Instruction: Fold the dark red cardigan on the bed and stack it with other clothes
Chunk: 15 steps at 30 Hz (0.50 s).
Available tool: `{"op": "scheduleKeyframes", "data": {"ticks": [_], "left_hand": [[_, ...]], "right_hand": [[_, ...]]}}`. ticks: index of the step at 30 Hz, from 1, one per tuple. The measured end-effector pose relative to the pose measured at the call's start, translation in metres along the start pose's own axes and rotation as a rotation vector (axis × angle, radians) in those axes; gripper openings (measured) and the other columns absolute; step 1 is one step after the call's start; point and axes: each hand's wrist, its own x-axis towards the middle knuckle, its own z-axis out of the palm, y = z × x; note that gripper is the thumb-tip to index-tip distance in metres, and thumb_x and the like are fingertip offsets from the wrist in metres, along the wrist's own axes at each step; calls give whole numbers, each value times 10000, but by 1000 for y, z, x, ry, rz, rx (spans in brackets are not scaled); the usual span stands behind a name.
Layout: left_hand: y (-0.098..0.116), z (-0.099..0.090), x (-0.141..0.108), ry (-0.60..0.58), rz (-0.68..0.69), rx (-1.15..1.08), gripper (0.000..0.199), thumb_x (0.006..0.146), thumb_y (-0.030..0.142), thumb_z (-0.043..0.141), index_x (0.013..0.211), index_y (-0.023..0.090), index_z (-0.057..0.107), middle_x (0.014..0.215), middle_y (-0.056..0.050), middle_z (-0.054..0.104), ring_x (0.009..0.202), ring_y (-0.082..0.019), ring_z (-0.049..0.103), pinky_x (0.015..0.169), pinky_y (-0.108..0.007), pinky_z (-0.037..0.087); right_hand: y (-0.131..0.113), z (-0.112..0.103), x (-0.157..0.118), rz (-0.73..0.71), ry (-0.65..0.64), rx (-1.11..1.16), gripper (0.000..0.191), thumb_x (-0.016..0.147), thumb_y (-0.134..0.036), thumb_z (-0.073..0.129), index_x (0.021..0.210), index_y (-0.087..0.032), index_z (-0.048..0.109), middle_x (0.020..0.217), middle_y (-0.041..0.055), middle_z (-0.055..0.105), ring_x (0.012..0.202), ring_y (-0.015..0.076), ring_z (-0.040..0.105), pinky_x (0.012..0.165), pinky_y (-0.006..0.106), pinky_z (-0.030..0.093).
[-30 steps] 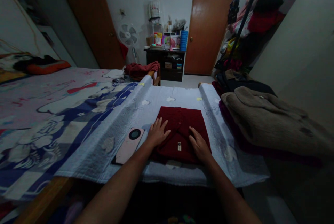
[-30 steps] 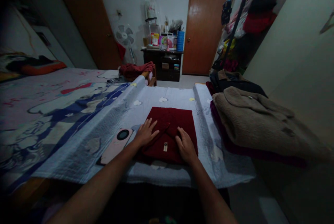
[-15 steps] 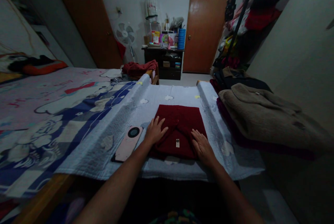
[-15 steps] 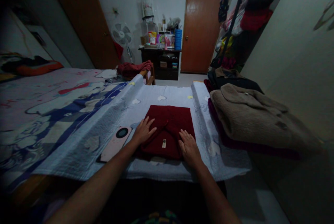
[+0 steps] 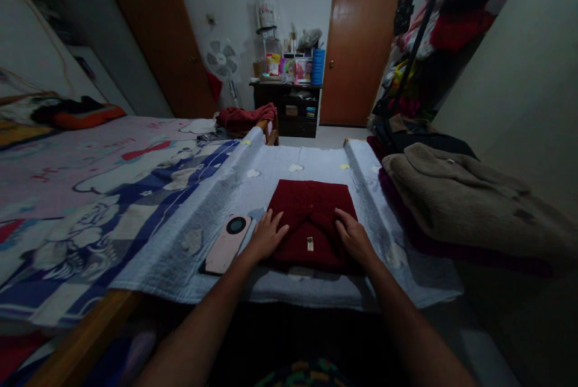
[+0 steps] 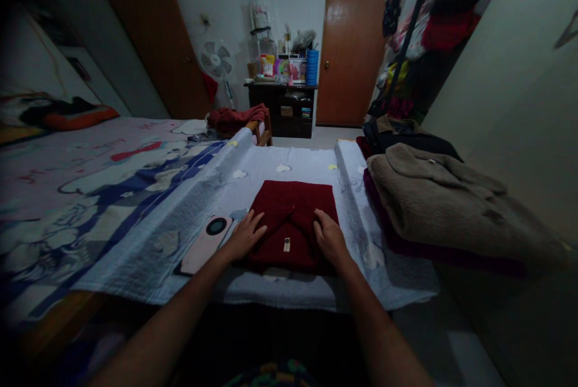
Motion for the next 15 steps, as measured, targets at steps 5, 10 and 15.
{"op": "scheduleKeyframes", "data": {"ticks": [5, 10, 15], "left_hand": [[5, 3, -4, -46, -9, 76, 603, 948, 501, 361, 1470, 198, 349, 1576, -171, 227, 1462, -337, 143, 1140, -488, 197], [2, 0, -6, -27, 27, 51, 566, 954, 447, 361, 1467, 209, 343, 1560, -125, 296, 1468, -282, 154, 1154, -459, 197], [-6, -4, -12, 5, 17, -97, 550, 953, 361, 333, 1463, 154, 321, 1545, -132, 326, 1453, -226, 223, 1166, -423, 226]], "right_hand": [[18, 27, -1, -76, 22, -79, 392, 932, -301, 366, 1175, -155, 637, 1319, 119, 590, 1303, 238, 473, 1122, 458, 347], [30, 29, -5, -96, 33, -107, 378, 922, -263, 375, 1182, -185, 638, 1338, 101, 576, 1308, 238, 465, 1116, 484, 351], [29, 21, -9, -88, -7, -233, 404, 912, -231, 382, 1241, -187, 612, 1431, 92, 492, 1377, 254, 372, 1140, 490, 298]]}}
